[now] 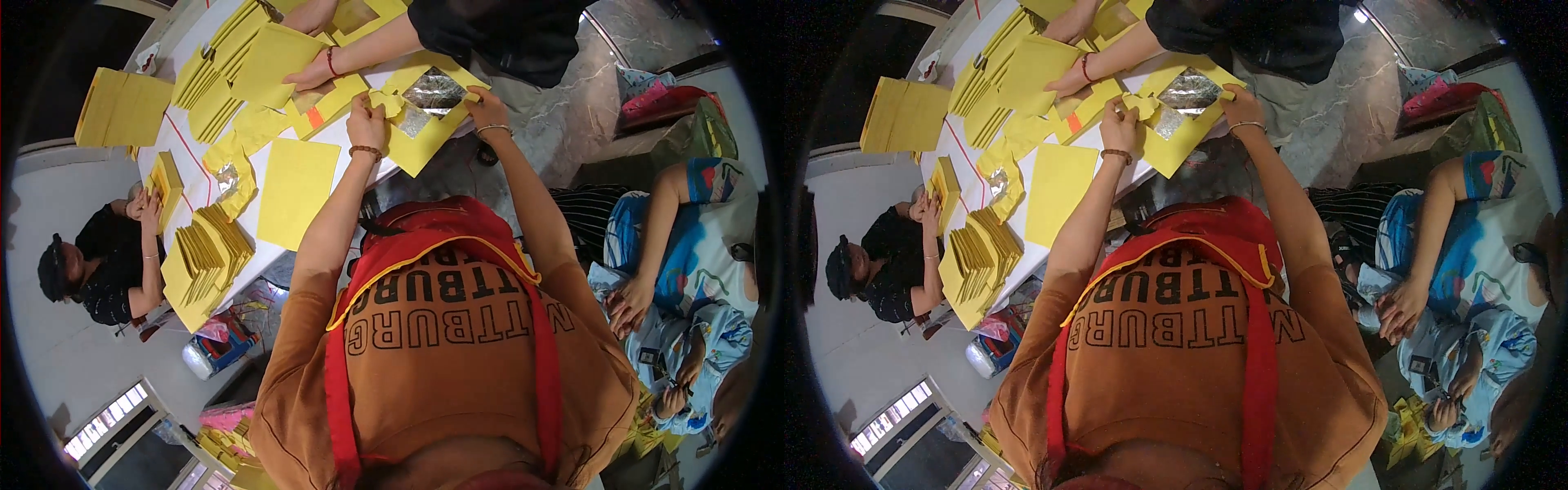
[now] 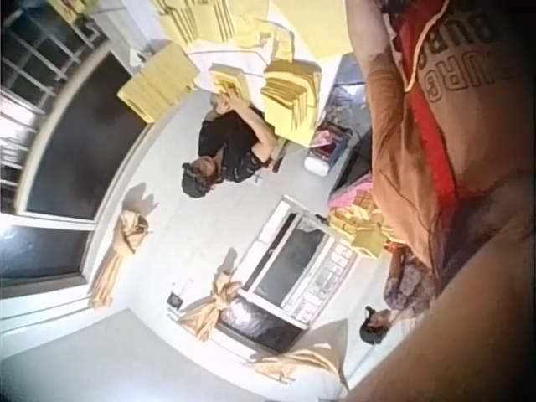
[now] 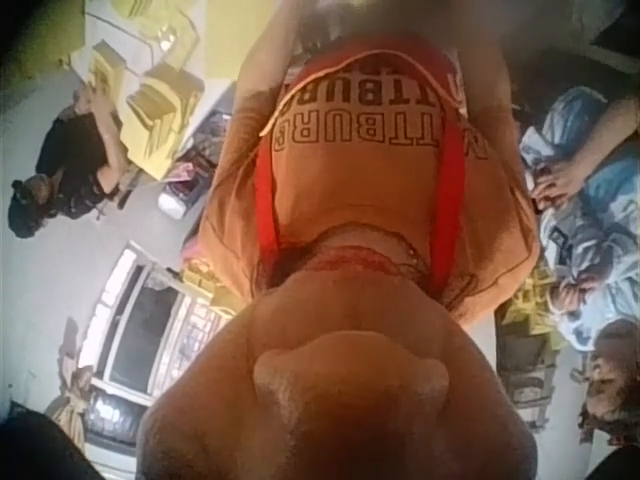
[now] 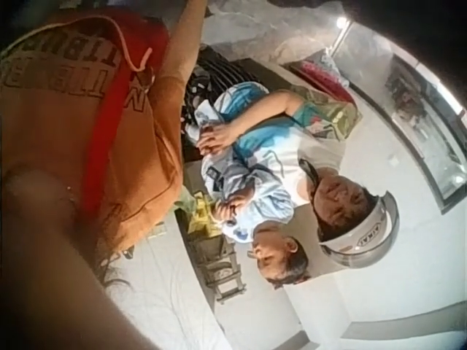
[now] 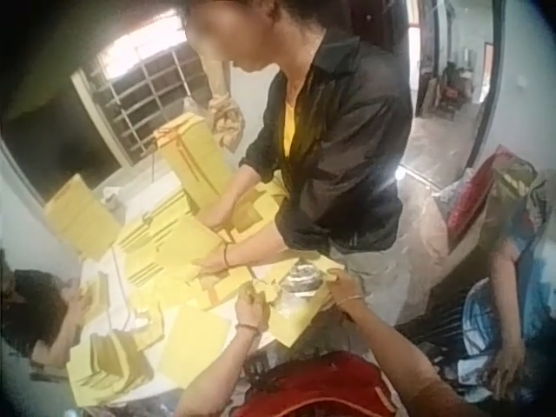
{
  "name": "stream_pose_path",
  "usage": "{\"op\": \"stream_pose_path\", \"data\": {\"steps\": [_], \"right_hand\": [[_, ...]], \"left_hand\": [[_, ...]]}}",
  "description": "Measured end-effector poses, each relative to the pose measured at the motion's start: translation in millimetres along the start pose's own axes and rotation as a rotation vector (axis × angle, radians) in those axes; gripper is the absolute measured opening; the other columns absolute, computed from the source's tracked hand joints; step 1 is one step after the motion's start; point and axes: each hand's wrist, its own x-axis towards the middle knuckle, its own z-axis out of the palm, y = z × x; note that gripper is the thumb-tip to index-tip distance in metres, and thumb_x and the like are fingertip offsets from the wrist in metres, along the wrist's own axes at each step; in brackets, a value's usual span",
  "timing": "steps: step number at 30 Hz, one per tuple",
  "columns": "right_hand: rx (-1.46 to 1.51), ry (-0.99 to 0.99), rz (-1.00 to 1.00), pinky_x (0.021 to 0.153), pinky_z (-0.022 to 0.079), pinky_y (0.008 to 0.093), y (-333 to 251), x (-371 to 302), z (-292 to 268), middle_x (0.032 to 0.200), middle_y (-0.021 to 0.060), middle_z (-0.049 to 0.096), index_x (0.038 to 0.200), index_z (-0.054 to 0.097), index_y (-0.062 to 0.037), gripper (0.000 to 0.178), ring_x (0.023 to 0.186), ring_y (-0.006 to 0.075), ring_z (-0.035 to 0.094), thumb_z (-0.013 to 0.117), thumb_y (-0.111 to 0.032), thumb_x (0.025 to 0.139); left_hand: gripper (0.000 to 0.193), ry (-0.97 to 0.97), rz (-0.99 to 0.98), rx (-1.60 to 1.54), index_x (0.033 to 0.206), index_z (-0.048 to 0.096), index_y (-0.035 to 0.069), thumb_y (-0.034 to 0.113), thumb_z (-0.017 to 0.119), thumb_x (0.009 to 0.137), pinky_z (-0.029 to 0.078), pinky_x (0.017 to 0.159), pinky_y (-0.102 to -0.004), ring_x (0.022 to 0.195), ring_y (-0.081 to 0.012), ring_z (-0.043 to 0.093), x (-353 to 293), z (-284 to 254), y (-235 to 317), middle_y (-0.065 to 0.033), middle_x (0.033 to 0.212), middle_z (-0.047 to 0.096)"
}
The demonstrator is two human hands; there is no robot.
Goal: Manually folding and stacking yellow paper sheets at a workspace table.
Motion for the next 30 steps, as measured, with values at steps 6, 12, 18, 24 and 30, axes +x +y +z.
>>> {"op": "stream_pose_path", "data": {"steps": [6, 12, 18, 24, 30], "right_hand": [[-0.013, 0.006, 0.015, 0.077, 0.044, 0.0363, 0, -3, 0, 0.097, 0.0124, 0.060, 0.099, 0.060, -0.0148, 0.030, 0.089, 0.0294, 0.056, 0.059, -0.023, 0.071], [-0.011, -0.036, 0.062, 0.077, 0.044, 0.0365, 0, 1, -3, 0.097, 0.0120, 0.059, 0.101, 0.059, -0.0158, 0.030, 0.089, 0.0290, 0.056, 0.059, -0.025, 0.072], [-0.012, -0.015, 0.037, 0.077, 0.044, 0.0372, 3, 1, 0, 0.095, 0.0121, 0.060, 0.101, 0.059, -0.0161, 0.030, 0.089, 0.0293, 0.056, 0.058, -0.025, 0.072], [0.040, -0.060, 0.080, 0.076, 0.044, 0.0371, 9, 2, 2, 0.096, 0.0120, 0.059, 0.101, 0.059, -0.0166, 0.032, 0.088, 0.0298, 0.056, 0.059, -0.026, 0.070], [0.004, -0.040, 0.042, 0.075, 0.045, 0.0363, 6, 1, 2, 0.096, 0.0120, 0.059, 0.103, 0.058, -0.0176, 0.035, 0.087, 0.0293, 0.057, 0.060, -0.028, 0.070]], "left_hand": [[0.039, -0.012, 0.040, 0.200, 0.110, 0.042, 0.007, 0.012, 0.056, 0.074, 0.044, 0.057, -0.0387, 0.061, -0.0312, 0.057, -10, -6, 20, -0.0134, 0.065, 0.058], [0.020, 0.014, 0.225, 0.119, 0.090, 0.051, 0.005, 0.006, 0.055, 0.071, 0.043, 0.057, -0.0376, 0.062, -0.0306, 0.056, -13, -6, 18, -0.0117, 0.068, 0.058], [0.019, -0.105, 0.805, 0.537, 0.078, 0.057, 0.008, 0.004, 0.054, 0.060, 0.043, 0.064, -0.0337, 0.077, -0.0232, 0.051, -9, -21, 12, -0.0076, 0.082, 0.054], [0.020, -0.149, 0.885, 0.766, 0.087, 0.059, 0.009, 0.010, 0.053, 0.067, 0.036, 0.073, -0.0335, 0.090, -0.0217, 0.046, -21, -22, 13, -0.0047, 0.098, 0.052], [0.028, -0.125, 0.796, 0.834, 0.098, 0.057, 0.010, 0.015, 0.055, 0.071, 0.035, 0.072, -0.0343, 0.090, -0.0212, 0.046, -29, -28, 16, -0.0057, 0.104, 0.051]]}}
